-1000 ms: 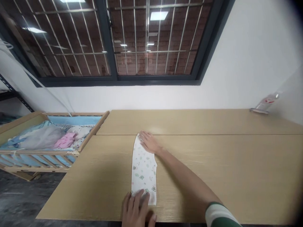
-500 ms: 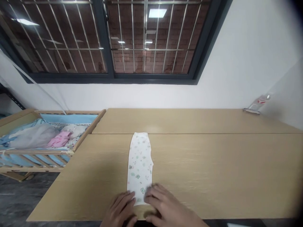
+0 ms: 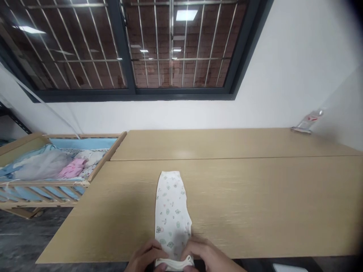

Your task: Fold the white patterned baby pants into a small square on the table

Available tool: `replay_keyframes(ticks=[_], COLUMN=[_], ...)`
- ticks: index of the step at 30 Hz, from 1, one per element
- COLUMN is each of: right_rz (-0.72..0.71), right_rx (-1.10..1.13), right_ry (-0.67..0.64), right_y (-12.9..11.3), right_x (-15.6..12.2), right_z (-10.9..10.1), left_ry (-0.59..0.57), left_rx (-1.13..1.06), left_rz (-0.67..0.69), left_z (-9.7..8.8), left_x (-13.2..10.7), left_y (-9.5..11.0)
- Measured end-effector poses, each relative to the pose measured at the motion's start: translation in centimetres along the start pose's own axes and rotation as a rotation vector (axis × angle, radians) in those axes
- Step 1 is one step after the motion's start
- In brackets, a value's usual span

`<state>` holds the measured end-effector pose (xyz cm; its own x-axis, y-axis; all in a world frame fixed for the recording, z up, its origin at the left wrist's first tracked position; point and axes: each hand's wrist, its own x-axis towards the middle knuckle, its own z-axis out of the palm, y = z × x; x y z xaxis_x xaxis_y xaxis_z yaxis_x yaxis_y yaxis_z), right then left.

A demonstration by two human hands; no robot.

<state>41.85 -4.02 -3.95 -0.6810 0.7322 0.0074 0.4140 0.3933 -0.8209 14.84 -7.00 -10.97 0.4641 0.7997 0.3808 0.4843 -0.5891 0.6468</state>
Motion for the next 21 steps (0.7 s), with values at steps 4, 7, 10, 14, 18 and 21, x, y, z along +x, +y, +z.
replay_keyframes(ticks=[4,7,10,14,18,21], right_rz=[0.103,0.011,-0.056,-0.028,0.031,0.094], right_rx=[0.046,0.033,0.008,0.031,0.049,-0.024], right_ry=[0.052,0.157,0.277,0.412,0.467,0.506], right_y=[-0.9,0.2,2.1,5.7,9.5,11.5], right_x=[2.1,5.4,9.2,14.0,17.8,19.7], right_z=[-3.4,-5.2,-6.5,-7.3,-7.5,-7.1], left_ry=[0.186,0.33,0.321,0.239,0.202,0.187], left_rx=[0.0,0.034,0.007,0.009,0.085,0.151], left_rz=[-0.092,-0.144,-0.195,-0.381,-0.468,-0.495], left_z=[-1.6,-2.9,-4.3,-5.6,-5.2,-3.9], left_x=[2.8,6.5,10.9,16.1,19.1,20.3], left_y=[0.3,-0.4,-1.7,-4.3,-7.0,-8.3])
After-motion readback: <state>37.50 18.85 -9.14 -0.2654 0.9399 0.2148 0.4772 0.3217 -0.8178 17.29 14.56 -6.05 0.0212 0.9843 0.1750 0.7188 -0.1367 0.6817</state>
